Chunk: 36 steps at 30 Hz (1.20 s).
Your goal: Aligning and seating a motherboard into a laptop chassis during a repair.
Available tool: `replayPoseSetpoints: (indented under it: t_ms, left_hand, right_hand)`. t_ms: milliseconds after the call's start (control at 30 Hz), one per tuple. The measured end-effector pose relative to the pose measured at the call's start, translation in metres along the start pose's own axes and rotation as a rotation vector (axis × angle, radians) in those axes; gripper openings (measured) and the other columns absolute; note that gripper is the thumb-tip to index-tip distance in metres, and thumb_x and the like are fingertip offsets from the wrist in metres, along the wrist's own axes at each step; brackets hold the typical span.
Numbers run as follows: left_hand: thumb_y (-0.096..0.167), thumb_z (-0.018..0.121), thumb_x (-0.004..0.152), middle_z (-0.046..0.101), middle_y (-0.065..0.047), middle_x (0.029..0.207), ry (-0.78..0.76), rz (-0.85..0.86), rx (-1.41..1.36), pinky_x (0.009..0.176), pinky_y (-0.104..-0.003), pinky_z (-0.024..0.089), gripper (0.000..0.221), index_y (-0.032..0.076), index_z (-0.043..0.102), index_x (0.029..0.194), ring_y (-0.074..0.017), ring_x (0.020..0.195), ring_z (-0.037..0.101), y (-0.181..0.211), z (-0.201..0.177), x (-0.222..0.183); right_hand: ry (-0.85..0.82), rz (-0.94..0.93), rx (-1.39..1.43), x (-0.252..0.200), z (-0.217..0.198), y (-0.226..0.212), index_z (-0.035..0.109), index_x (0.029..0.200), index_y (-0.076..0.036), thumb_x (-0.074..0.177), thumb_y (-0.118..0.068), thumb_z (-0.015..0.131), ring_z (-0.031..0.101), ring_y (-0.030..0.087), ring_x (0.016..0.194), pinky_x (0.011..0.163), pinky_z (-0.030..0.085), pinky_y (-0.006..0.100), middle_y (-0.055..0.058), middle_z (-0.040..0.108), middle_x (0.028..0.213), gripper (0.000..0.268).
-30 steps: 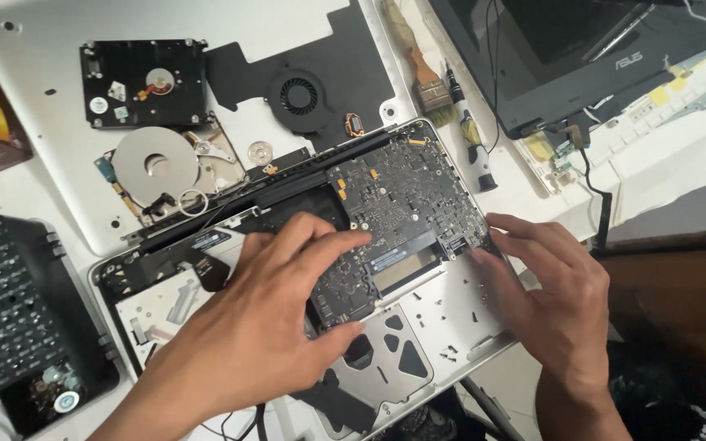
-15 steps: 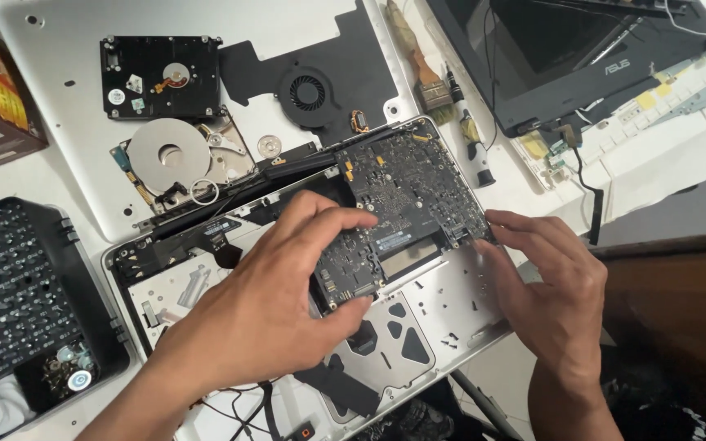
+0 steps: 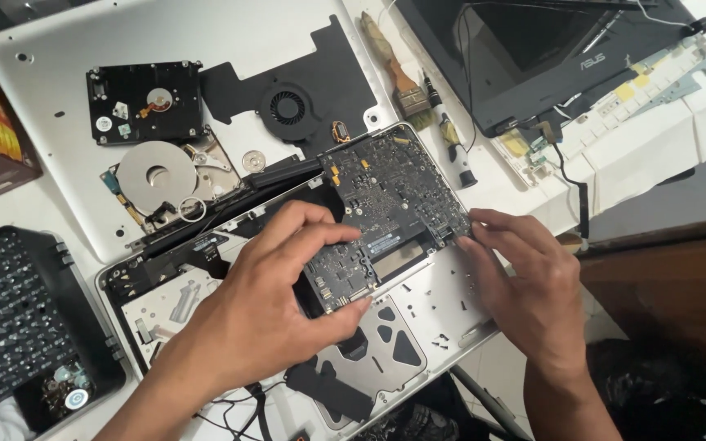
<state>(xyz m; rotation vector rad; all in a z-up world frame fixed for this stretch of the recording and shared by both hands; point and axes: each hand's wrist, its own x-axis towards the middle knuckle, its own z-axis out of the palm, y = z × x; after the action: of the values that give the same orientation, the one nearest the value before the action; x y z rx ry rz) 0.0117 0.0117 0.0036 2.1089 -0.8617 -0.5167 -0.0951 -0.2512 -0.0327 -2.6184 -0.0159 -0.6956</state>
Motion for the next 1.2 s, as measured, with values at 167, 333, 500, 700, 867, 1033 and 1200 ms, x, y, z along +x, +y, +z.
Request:
replayPoseSetpoints:
  t_ms: [167, 333, 500, 700, 867, 1033, 1200]
  left_hand:
    - [0.039, 0.085, 0.078, 0.055, -0.005, 0.124, 0.117, 0.157, 0.04, 0.1, -0.037, 0.053, 0.062, 0.011, 0.066, 0.13, -0.0187, 0.114, 0.061, -0.003, 0.004, 0.0]
    - [0.035, 0.088, 0.076, 0.059, -0.009, 0.118, 0.257, 0.343, 0.07, 0.091, -0.029, 0.058, 0.062, 0.002, 0.068, 0.124, -0.0197, 0.106, 0.064, -0.003, 0.006, 0.004]
    - [0.03, 0.094, 0.073, 0.064, -0.014, 0.113, 0.368, 0.471, 0.142, 0.083, -0.028, 0.066, 0.062, -0.004, 0.07, 0.118, -0.0228, 0.101, 0.068, 0.001, 0.006, 0.005]
    - [0.023, 0.097, 0.073, 0.063, -0.017, 0.113, 0.36, 0.542, 0.144, 0.083, -0.03, 0.063, 0.06, -0.001, 0.066, 0.118, -0.0235, 0.095, 0.068, -0.004, 0.006, 0.005]
    - [0.021, 0.097, 0.072, 0.064, -0.019, 0.114, 0.322, 0.515, 0.137, 0.092, -0.032, 0.065, 0.063, -0.003, 0.066, 0.121, -0.0249, 0.098, 0.067, -0.002, 0.005, 0.004]
    - [0.023, 0.095, 0.079, 0.065, -0.019, 0.115, 0.356, 0.544, 0.191, 0.091, -0.034, 0.063, 0.061, 0.0, 0.063, 0.125, -0.0265, 0.097, 0.069, 0.002, 0.005, 0.003]
    - [0.029, 0.096, 0.081, 0.069, -0.022, 0.113, 0.419, 0.593, 0.277, 0.084, -0.035, 0.063, 0.058, -0.001, 0.065, 0.121, -0.0298, 0.098, 0.072, 0.002, 0.007, 0.0]
  right_hand:
    - [0.004, 0.002, 0.01, 0.0, -0.001, -0.001, 0.075, 0.098, 0.004, 0.09, -0.006, 0.078, 0.076, 0.022, 0.087, 0.077, 0.064, 0.032, 0.016, 0.075, 0.113, 0.013]
    - [0.005, -0.012, 0.031, 0.001, -0.001, 0.0, 0.074, 0.1, 0.005, 0.09, -0.004, 0.078, 0.075, 0.023, 0.087, 0.08, 0.065, 0.032, 0.018, 0.074, 0.112, 0.014]
    - [0.008, -0.064, 0.03, 0.001, -0.002, 0.002, 0.072, 0.099, 0.005, 0.091, -0.003, 0.077, 0.075, 0.022, 0.082, 0.073, 0.066, 0.029, 0.02, 0.073, 0.107, 0.012]
    - [0.026, -0.036, 0.034, 0.0, -0.003, 0.002, 0.072, 0.099, 0.004, 0.089, -0.003, 0.079, 0.075, 0.024, 0.088, 0.081, 0.064, 0.033, 0.018, 0.073, 0.108, 0.014]
    - [0.026, -0.015, 0.023, 0.001, -0.003, 0.002, 0.071, 0.1, 0.002, 0.089, -0.005, 0.08, 0.074, 0.023, 0.09, 0.084, 0.064, 0.032, 0.016, 0.074, 0.108, 0.015]
    - [0.026, -0.056, 0.049, 0.0, -0.003, 0.005, 0.068, 0.108, 0.003, 0.09, -0.004, 0.08, 0.074, 0.025, 0.092, 0.084, 0.065, 0.033, 0.019, 0.073, 0.109, 0.023]
    - [0.025, -0.049, 0.045, 0.001, -0.005, -0.001, 0.073, 0.103, 0.007, 0.093, -0.004, 0.078, 0.075, 0.029, 0.093, 0.083, 0.065, 0.037, 0.022, 0.075, 0.107, 0.016]
